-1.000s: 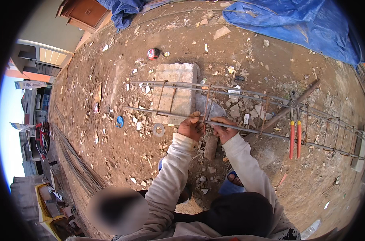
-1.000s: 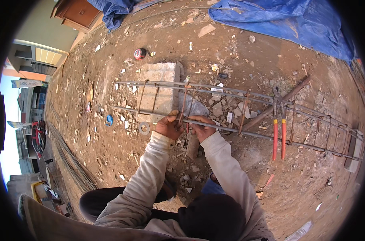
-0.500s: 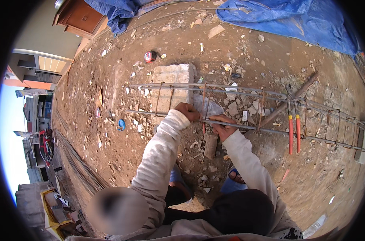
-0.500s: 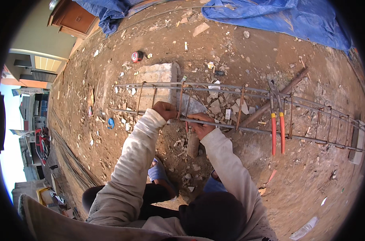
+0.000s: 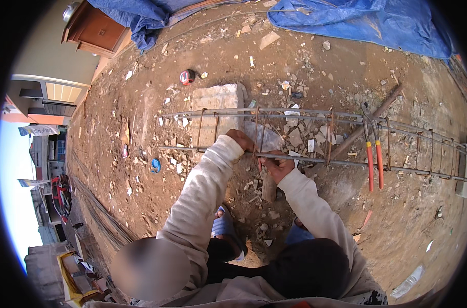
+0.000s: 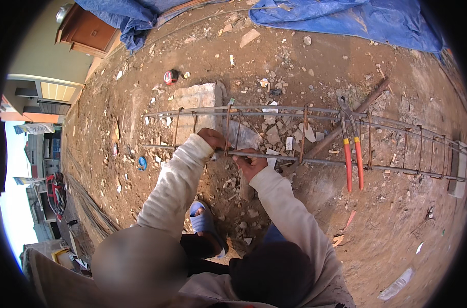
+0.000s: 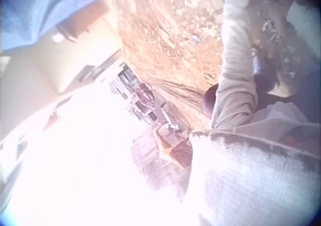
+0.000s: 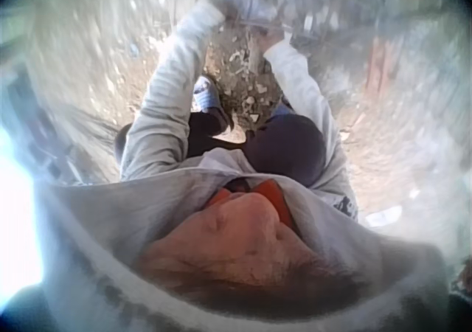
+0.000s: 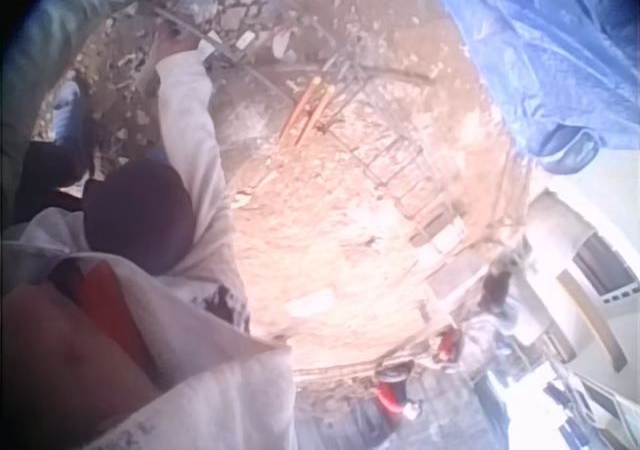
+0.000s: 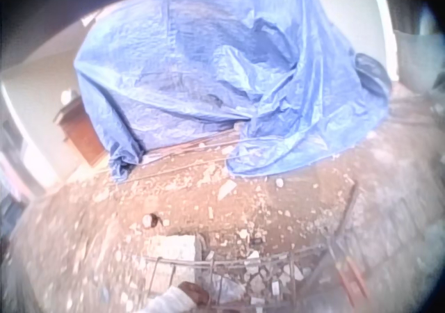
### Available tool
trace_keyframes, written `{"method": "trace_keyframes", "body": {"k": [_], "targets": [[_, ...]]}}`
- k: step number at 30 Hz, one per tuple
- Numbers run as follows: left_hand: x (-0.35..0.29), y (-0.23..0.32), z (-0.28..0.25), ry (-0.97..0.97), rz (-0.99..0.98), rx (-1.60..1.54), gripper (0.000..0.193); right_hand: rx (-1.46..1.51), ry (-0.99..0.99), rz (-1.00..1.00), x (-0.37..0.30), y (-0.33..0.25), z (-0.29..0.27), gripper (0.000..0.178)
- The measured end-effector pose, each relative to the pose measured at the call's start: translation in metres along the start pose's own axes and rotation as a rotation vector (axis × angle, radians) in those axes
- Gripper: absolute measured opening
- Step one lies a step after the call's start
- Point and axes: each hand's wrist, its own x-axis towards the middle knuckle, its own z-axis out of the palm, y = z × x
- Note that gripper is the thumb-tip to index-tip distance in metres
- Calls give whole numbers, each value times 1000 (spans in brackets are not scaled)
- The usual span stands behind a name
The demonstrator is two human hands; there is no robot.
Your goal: The person sits on the ground and uses pliers to twist wire ties around intersecting rebar rods, securing a rectangular rebar cage. The person repositions the cage and continues tying additional intersections before moving the finished cage aside.
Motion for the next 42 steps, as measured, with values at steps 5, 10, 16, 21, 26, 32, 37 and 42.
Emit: {"method": "trace_keyframes", "body": {"k": [5, 10, 16, 21, 26, 32, 37, 42], "targets": [[-11, -16, 17, 187, 4, -331, 20, -103, 51, -114, -5, -4, 12, 14], [-20, -12, 33, 371, 112, -470, 15, 233, 84, 385, -40, -48, 31, 24], [-53, -5, 60, 765, 375, -346, 10, 487, 108, 425, -45, -59, 40, 31], [-72, -14, 59, 678, 595, -247, 7, 404, 150, 361, -44, -60, 44, 31], [-72, -31, 53, 605, 731, -213, 22, 227, 143, 278, -57, -73, 58, 27], [-63, -39, 59, 666, 786, -143, 29, -1010, -57, -34, -41, -112, 77, 15], [-64, -30, 65, 747, 693, -208, 40, -1450, -243, -113, 26, -142, 72, 16], [-68, -24, 66, 760, 673, -407, 62, -1670, -291, -59, 56, -145, 66, 11]]}}
